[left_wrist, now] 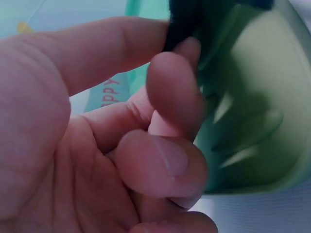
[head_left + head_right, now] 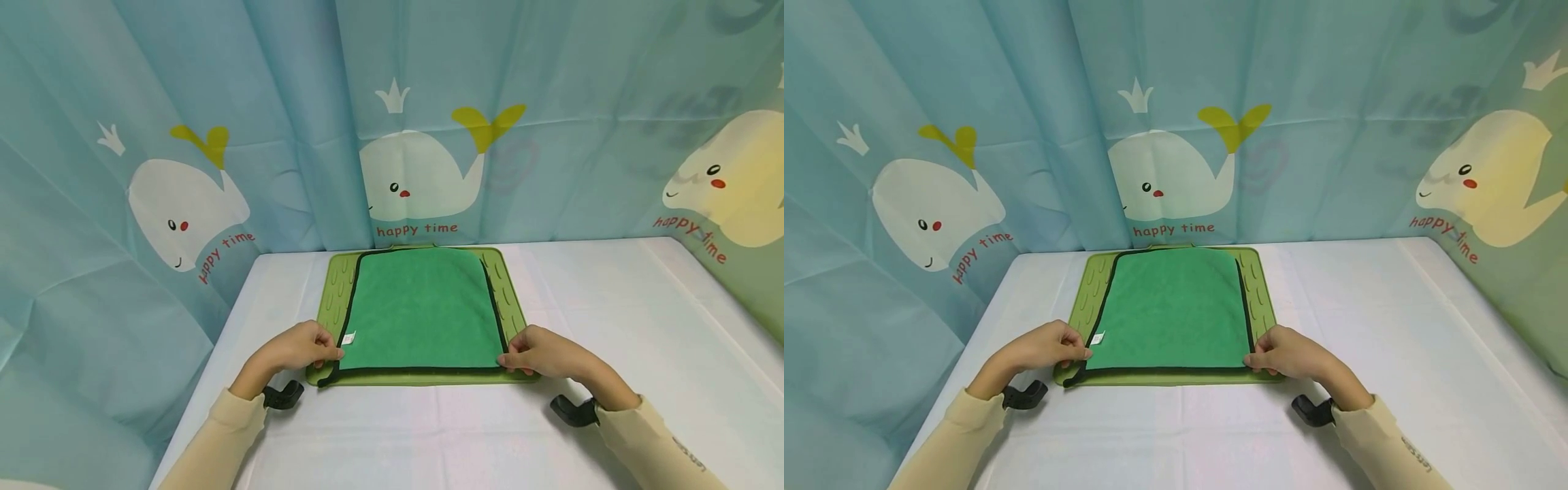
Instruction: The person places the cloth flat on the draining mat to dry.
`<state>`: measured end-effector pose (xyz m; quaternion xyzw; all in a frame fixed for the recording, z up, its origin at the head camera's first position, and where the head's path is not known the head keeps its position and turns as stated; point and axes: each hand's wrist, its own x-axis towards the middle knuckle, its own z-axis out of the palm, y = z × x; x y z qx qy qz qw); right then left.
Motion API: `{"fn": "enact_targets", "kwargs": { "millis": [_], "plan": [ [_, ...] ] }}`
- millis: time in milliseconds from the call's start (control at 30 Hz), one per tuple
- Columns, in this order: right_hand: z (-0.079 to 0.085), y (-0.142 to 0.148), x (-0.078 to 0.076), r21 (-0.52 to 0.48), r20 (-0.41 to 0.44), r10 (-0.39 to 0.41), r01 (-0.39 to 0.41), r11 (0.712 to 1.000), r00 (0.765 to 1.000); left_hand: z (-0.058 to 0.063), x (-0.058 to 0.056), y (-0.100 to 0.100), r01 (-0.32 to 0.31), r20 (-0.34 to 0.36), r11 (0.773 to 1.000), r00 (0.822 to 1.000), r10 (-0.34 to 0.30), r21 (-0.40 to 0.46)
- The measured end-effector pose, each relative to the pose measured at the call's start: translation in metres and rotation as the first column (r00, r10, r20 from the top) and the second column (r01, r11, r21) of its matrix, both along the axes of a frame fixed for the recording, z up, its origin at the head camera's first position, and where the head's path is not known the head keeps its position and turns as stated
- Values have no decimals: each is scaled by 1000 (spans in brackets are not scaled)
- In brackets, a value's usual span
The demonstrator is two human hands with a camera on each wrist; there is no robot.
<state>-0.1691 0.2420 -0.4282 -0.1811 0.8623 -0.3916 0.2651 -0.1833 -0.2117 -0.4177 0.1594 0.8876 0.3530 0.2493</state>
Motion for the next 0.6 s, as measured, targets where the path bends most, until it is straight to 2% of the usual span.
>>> {"fn": "enact_targets", "kwargs": {
  "millis": [233,433,533,600],
  "plan": [
    [-1,-1,0,30,-7,-5,5,1000,1000,-2,2,1,10,10,1000,1000,-10,-1],
    [0,-2,-1,62,-29,-11,12,998,1000,-2,3,5,-20,-42,997,999,17,-74],
    [3,2,-6,50,-33,-25,27,998,999,1,-1,6,-42,-50,995,998,38,-90],
    [5,5,-13,30,-35,-46,47,998,998,3,-7,4,-63,-60,994,996,58,-86]
  ]
}}
